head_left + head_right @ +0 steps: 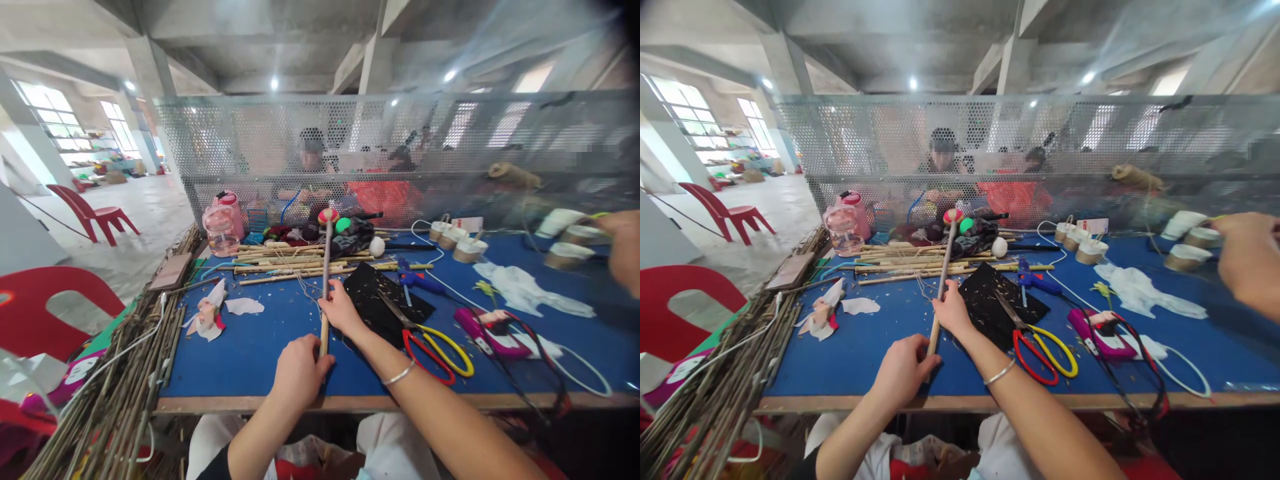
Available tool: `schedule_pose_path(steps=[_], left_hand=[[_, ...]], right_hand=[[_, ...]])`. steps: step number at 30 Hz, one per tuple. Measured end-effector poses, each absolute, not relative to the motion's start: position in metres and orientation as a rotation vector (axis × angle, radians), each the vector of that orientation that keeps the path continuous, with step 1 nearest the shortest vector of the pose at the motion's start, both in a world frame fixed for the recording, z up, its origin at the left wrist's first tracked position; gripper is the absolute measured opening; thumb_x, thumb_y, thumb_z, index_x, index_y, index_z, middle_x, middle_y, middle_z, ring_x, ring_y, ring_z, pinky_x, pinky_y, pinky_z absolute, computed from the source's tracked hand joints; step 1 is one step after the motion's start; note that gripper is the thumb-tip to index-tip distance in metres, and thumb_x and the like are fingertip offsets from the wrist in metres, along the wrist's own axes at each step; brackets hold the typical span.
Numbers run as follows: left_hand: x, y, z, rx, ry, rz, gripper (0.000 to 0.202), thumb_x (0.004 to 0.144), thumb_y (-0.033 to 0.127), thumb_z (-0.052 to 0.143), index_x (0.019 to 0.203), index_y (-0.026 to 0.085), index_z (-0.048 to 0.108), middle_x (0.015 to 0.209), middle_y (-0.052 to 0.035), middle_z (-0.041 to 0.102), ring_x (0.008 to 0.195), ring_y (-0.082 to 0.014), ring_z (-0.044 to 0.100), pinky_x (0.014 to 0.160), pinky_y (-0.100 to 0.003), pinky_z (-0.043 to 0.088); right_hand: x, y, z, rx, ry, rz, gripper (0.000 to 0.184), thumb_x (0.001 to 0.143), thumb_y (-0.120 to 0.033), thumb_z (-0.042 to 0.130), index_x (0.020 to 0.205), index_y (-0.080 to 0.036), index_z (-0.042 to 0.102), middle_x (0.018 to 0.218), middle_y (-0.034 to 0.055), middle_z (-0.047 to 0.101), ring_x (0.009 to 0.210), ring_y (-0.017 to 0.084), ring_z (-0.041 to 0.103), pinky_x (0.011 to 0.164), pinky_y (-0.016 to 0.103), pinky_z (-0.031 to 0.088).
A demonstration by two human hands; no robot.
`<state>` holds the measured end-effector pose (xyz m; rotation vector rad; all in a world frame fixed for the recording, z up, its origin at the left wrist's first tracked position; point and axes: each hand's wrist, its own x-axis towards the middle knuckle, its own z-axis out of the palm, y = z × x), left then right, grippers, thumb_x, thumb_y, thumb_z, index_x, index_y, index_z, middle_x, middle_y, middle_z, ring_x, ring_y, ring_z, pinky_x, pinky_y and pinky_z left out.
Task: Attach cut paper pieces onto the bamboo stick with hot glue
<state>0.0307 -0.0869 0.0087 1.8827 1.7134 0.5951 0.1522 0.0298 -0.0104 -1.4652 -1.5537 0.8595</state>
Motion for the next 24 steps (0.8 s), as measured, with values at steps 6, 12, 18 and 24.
schedule_pose_path(steps=[6,12,18,24], left_hand=[[0.032,-0.096,0.009,1.841,1.786,0.593,0.017,0.075,0.036,0.059,0.086,0.022,0.06,0.07,0.0,0.067,0.067,-0.0177,0.06,0.056,-0.025,0.031],[0.038,-0.088,0.009,1.934,1.821,0.519,0.017,0.076,0.035,0.057,0.084,0.021,0.06,0.076,-0.0036,0.068,0.069,-0.0191,0.061,0.057,-0.026,0.032],[0.028,-0.08,0.011,1.946,1.708,0.603,0.031,0.076,0.047,0.057,0.093,0.022,0.065,0.08,-0.0053,0.069,0.072,-0.0199,0.062,0.062,-0.027,0.039],[-0.071,-0.068,0.012,1.708,2.404,0.811,0.034,0.083,0.038,0.047,0.104,0.016,0.062,0.097,-0.0131,0.066,0.092,-0.0248,0.06,0.077,-0.032,0.043]], right_hand=[[0.135,0.017,-0.011,-1.332,-1.562,0.809,0.038,0.075,-0.017,0.043,0.112,-0.021,0.035,0.076,0.0001,0.055,0.061,0.014,0.052,0.056,0.026,0.04],[0.137,0.02,-0.011,-1.458,-1.538,0.715,0.034,0.076,-0.016,0.041,0.11,-0.019,0.037,0.077,0.0021,0.056,0.064,0.016,0.054,0.06,0.026,0.041],[0.16,0.03,-0.002,-1.778,-1.734,0.583,0.035,0.074,-0.022,0.053,0.107,-0.02,0.044,0.078,0.0038,0.06,0.07,0.018,0.057,0.066,0.029,0.039],[0.176,0.007,0.011,-1.576,-1.841,0.341,0.044,0.075,-0.035,0.057,0.114,-0.018,0.046,0.11,0.0128,0.055,0.099,0.025,0.053,0.082,0.037,0.041]])
